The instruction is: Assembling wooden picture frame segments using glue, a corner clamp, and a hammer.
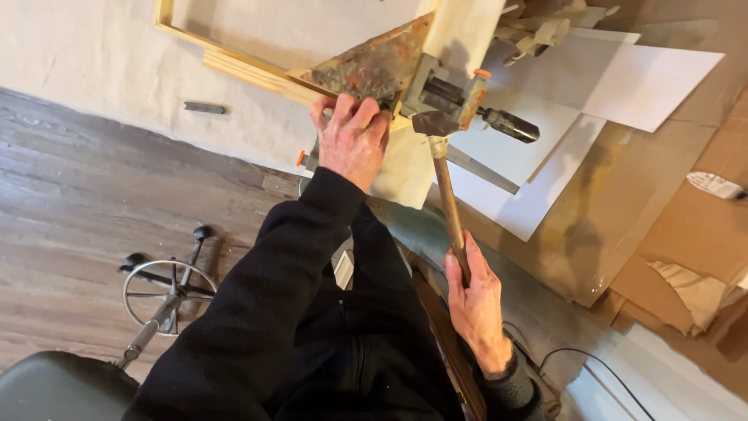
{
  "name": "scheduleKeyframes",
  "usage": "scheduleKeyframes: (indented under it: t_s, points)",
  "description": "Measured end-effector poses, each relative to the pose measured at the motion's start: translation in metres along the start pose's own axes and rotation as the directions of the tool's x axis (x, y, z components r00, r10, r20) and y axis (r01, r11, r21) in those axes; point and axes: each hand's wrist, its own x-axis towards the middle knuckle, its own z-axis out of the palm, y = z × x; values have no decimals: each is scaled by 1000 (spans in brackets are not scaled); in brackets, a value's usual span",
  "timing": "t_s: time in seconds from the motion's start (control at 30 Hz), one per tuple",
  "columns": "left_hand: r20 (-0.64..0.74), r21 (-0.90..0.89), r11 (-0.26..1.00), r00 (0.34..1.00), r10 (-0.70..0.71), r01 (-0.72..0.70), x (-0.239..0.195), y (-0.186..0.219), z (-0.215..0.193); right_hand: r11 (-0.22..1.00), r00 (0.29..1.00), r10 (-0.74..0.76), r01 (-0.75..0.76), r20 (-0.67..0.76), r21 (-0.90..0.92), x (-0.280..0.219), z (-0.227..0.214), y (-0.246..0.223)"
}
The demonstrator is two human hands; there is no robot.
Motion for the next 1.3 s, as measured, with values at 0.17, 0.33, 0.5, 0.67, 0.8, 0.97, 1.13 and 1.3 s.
scheduleKeyframes:
  t_s: [0.17, 0.33, 0.5, 0.67, 0.8, 0.97, 1.13, 1.3]
  points:
    - [24, 15, 1000, 1000, 18, -18, -6, -10, 11, 996, 994, -89, 90, -56, 20, -13, -4, 10]
    - [86, 42, 995, 992, 87, -91, -15, -25, 30, 988, 994, -89, 97, -65, 121, -30, -7, 11]
    - [69, 22, 976, 975, 213, -215, 1, -46, 24, 988, 995, -28, 42, -95, 148, -41, -9, 1]
    - [187, 119, 973, 967, 175, -199, 22, -50, 10, 993, 990, -63, 75, -128, 88, -44, -1, 5]
    - [348, 108, 981, 930, 116, -162, 29, -42, -6, 998, 996, 64, -64, -65, -4, -29, 9, -6]
    - [312, 75, 984, 941, 131, -162, 28, -41, -7, 997, 995, -69, 67, -79, -23, -24, 10, -19]
    - [323, 54, 989, 939, 115, -139, 26, -41, -6, 999, 996, -35, 34, -76, -13, -6, 26, -19]
    - [325, 93, 989, 942, 83, -119, 26, -40, 0, 998, 1000, -21, 21, -5, -56, -2, 26, -19]
